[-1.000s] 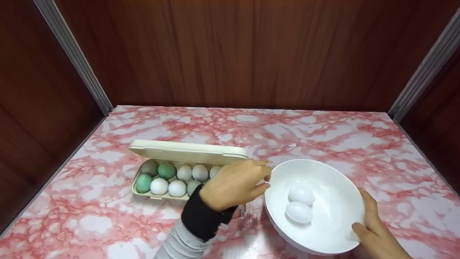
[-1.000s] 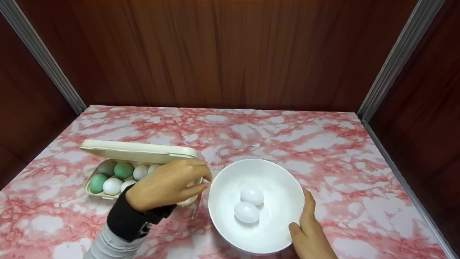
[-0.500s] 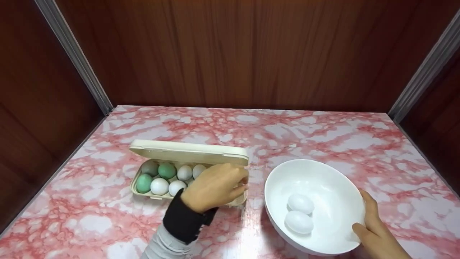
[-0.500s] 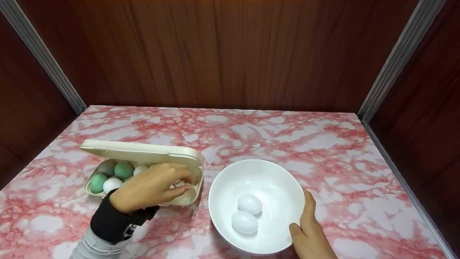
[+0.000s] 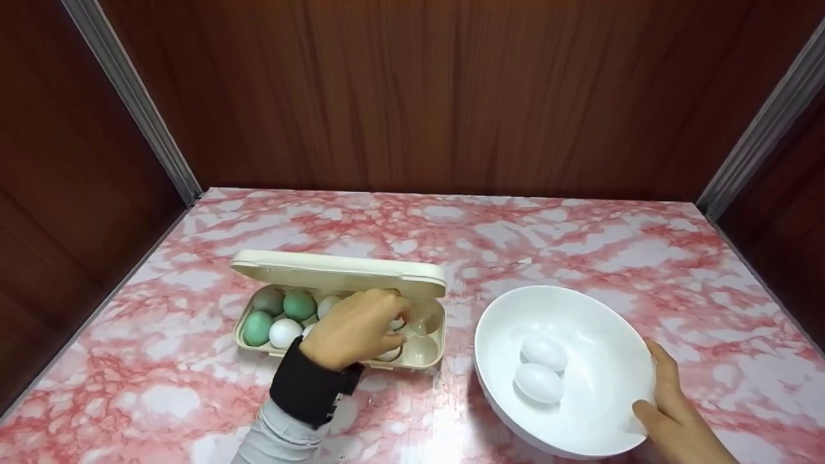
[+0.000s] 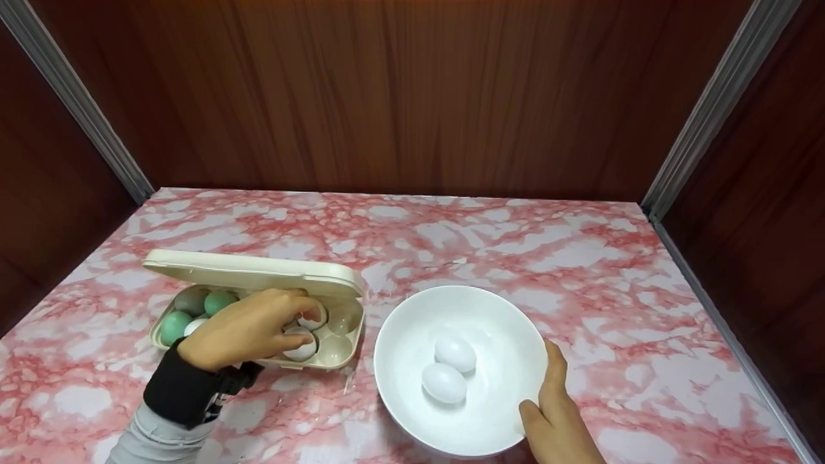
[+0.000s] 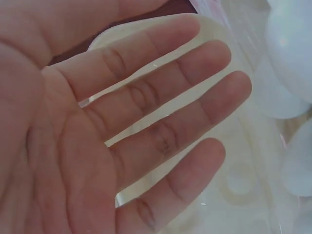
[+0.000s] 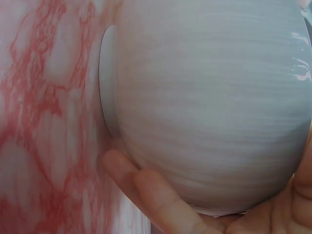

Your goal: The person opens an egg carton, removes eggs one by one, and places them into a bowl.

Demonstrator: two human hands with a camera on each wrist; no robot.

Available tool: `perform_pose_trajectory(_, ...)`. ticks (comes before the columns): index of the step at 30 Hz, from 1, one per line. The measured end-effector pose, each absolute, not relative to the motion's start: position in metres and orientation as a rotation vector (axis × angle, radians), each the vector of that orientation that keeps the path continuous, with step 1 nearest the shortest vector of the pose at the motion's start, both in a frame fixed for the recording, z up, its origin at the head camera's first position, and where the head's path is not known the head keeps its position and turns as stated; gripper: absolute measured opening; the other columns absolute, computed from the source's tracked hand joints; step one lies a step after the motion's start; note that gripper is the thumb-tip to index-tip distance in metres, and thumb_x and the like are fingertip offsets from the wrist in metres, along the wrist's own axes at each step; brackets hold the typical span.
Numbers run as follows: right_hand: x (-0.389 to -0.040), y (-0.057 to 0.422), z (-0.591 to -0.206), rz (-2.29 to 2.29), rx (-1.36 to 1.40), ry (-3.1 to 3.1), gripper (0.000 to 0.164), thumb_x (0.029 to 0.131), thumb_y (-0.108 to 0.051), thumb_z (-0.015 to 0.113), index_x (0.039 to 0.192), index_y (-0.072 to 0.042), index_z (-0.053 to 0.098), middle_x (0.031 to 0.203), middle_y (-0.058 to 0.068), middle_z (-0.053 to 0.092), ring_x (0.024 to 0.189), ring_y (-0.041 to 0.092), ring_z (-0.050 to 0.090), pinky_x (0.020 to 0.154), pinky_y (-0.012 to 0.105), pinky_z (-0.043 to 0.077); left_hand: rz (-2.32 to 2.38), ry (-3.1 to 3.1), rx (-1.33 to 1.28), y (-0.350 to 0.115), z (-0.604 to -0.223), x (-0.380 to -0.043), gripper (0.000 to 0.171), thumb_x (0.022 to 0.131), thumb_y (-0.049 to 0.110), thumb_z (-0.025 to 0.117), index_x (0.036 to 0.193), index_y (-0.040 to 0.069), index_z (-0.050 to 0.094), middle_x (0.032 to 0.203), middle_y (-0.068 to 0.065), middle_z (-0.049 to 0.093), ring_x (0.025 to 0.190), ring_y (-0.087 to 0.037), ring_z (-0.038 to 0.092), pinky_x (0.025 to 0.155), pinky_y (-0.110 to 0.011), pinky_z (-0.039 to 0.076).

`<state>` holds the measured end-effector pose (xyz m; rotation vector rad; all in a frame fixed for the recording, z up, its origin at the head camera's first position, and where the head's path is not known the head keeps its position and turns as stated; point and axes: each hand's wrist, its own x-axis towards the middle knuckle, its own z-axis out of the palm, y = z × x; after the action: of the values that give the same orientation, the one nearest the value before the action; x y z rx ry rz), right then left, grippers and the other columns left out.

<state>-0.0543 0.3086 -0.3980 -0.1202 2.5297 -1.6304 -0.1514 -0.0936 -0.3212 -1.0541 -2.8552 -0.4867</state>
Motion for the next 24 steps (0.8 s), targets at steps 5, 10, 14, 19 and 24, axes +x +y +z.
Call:
perform_pose_trajectory(5, -0.056, 0.307, -0.397, -1.681, -0.128, 2.469, 0.082, 0.09, 0.012, 0.033, 0.151, -0.011, -0.016, 0.151, 0.027, -0.001, 0.131, 0.032, 0.031, 0.082, 0.035, 0.053, -0.472, -2.906, -0.988, -0.098, -0.326, -0.15, 0.011, 0.071, 0.005, 0.071, 0.078, 0.011, 0.064, 0.068, 0.003, 0.055, 0.06, -0.013, 0.047, 0.055, -0.031, 0.04)
perform_pose_trajectory(10, -0.057, 0.309, -0.401, -1.68, -0.135, 2.51, 0.08, 0.091, 0.012, 0.033, 0.153, -0.015, -0.011, 0.152, 0.02, 0.005, 0.11, -0.011, 0.041, 0.078, 0.028, 0.052, -0.483, -2.886, -1.007, -0.101, -0.331, -0.151, 0.016, 0.066, 0.0, 0.072, 0.068, 0.008, 0.058, 0.063, 0.009, 0.036, 0.059, -0.013, 0.038, 0.055, -0.028, 0.032)
perform_pose_trajectory(14, -0.057, 0.309, -0.401, -1.681, -0.127, 2.502, 0.081, 0.091, 0.011, 0.034, 0.153, -0.016, -0.011, 0.152, 0.02, 0.005, 0.109, -0.009, 0.043, 0.077, 0.03, 0.053, -0.448, -2.874, -0.998, -0.101, -0.334, -0.151, 0.019, 0.064, -0.002, 0.074, 0.068, 0.008, 0.058, 0.063, 0.009, 0.039, 0.061, -0.014, 0.042, 0.057, -0.03, 0.035)
perform_pose_trajectory(19, -0.057, 0.311, -0.402, -1.649, -0.113, 2.52, 0.08, 0.092, 0.01, 0.034, 0.153, -0.016, -0.011, 0.153, 0.02, 0.004, 0.109, -0.011, 0.041, 0.078, 0.03, 0.052, -0.439, -2.875, -0.982, -0.099, -0.336, -0.15, 0.021, 0.062, -0.003, 0.073, 0.066, 0.008, 0.056, 0.062, 0.008, 0.04, 0.061, -0.015, 0.042, 0.057, -0.029, 0.034)
perform_pose_trajectory(24, -0.057, 0.313, -0.403, -1.652, -0.103, 2.511, 0.08, 0.092, 0.01, 0.034, 0.153, -0.017, -0.012, 0.153, 0.018, 0.002, 0.11, -0.008, 0.041, 0.077, 0.031, 0.053, -0.457, -2.867, -0.996, -0.099, -0.337, -0.151, 0.021, 0.061, -0.003, 0.072, 0.065, 0.007, 0.055, 0.061, 0.008, 0.039, 0.061, -0.014, 0.037, 0.059, -0.028, 0.031)
